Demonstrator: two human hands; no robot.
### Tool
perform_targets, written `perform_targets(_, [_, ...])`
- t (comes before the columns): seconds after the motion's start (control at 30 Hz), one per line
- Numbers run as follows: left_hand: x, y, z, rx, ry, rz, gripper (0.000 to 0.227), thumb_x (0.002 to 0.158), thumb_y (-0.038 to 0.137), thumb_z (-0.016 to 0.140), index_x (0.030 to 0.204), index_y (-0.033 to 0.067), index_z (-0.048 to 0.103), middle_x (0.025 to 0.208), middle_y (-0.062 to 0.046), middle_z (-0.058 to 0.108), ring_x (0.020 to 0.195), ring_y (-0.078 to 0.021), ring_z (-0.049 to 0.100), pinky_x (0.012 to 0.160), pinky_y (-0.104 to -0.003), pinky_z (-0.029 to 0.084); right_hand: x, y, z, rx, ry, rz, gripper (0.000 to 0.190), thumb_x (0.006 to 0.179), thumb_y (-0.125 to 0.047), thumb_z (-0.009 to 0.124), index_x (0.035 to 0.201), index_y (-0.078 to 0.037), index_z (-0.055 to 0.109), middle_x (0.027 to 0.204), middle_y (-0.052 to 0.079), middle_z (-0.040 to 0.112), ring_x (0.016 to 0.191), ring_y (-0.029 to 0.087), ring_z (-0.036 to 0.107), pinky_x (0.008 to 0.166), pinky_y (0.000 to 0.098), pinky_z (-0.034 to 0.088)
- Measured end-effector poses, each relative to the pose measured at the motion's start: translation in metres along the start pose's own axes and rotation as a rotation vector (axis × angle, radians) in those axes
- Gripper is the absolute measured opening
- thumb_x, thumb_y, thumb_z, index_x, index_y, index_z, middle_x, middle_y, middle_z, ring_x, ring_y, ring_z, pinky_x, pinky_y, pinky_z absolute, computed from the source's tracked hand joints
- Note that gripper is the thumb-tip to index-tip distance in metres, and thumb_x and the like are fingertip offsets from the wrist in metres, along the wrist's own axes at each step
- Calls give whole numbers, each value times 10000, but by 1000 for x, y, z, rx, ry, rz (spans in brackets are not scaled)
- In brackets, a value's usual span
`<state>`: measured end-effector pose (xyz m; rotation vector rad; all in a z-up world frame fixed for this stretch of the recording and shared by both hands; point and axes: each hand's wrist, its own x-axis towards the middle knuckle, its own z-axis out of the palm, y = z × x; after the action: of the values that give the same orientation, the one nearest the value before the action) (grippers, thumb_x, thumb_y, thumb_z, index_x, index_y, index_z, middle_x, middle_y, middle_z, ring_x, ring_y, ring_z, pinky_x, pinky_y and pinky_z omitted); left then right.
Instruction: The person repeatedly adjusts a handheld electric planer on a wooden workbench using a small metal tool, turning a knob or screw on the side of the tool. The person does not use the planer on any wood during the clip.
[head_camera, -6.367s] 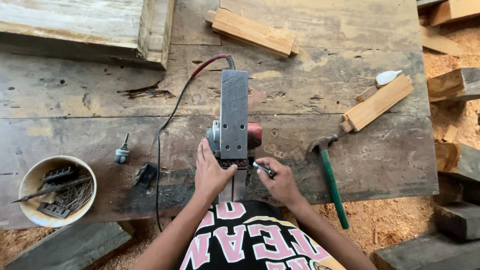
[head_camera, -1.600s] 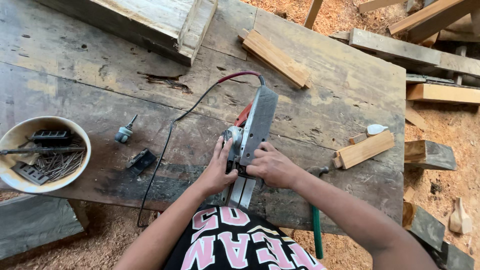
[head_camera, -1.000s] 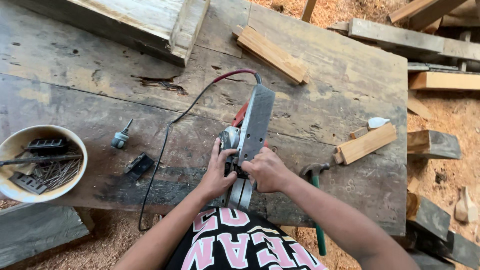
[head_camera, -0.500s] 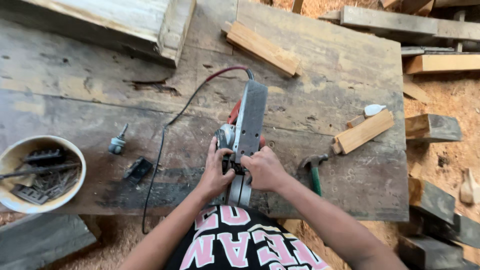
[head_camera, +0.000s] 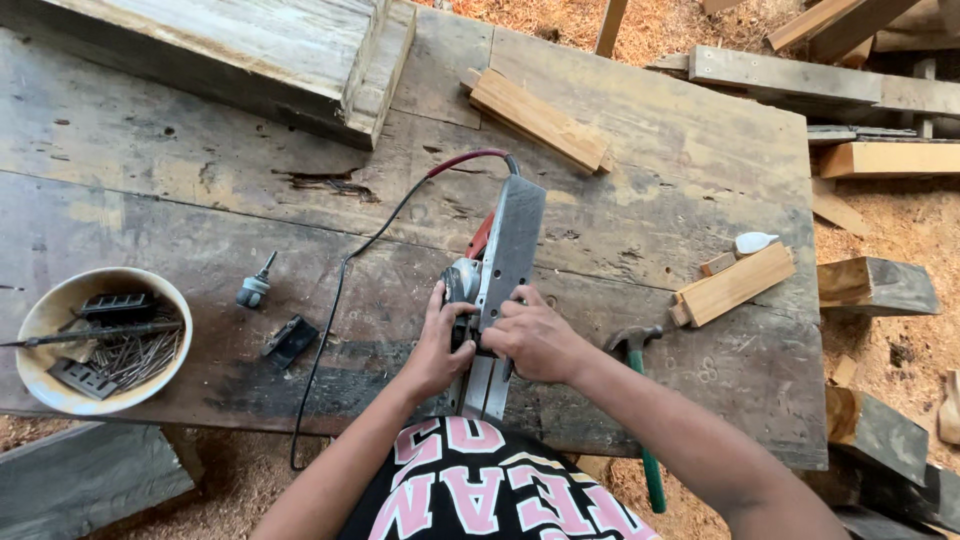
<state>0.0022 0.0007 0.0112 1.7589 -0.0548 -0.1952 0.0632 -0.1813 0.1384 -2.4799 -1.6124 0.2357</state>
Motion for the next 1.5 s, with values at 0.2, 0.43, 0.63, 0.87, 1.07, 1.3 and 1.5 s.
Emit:
perform_targets(0.2, [2,1,-1,18,13,37,557,829,93,729,1349,128,532,1658,-306,41,1524,-466,239,1178,-455,333,4,5,0,-134,29,-190,127,764,-80,670,752,-190,608,714,-27,617,857,189,584,1062,470,336])
perform_targets(0.43, [1,-3,-1,31,-24,18,587,813,79,730,1356,146,515,1656,-310,39,1528,-475,202,1168,-471,337,20,-7,5,79,-275,307,94,824,-106,674,894,-157,639,784,73,663,814,274,676,859,442,482])
perform_targets(0.63, [-3,-8,4,30,0,41,603,804,74,729,1363,151,516,1654,-319,50,1538,-479,170,1178,-472,317,12,-16,5,164,-159,333,190,709,-82,689,882,-110,615,773,116,691,803,344,696,708,470,501])
perform_targets(0.87, [3,-14,-8,-68,-70,88,617,863,99,615,1463,151,479,1669,-333,-11,1557,-467,166,1204,-446,276,-3,7,-4,15,18,30,139,715,-95,696,808,-137,601,690,33,599,765,238,602,802,396,399])
perform_targets(1.07, [5,2,-18,83,-102,-18,646,852,97,576,1486,161,467,1656,-343,59,1382,-476,444,1074,-424,447,-1,5,4,34,6,-26,121,726,-79,681,757,-157,594,689,-9,603,795,224,589,861,411,377])
perform_targets(1.3, [1,25,-23,167,-114,-71,657,853,124,572,1493,150,424,1645,-354,84,1234,-482,582,991,-444,509,8,9,-4,-54,-23,-187,145,742,-67,675,753,-188,596,731,-39,601,858,192,568,955,410,376])
perform_targets(1.5, [1,20,-23,186,-83,66,659,882,147,583,1517,123,410,1617,-390,100,1278,-534,520,1011,-459,498,17,6,-7,-142,-33,-305,122,753,-88,684,767,-183,610,720,-46,609,867,155,616,1028,423,374])
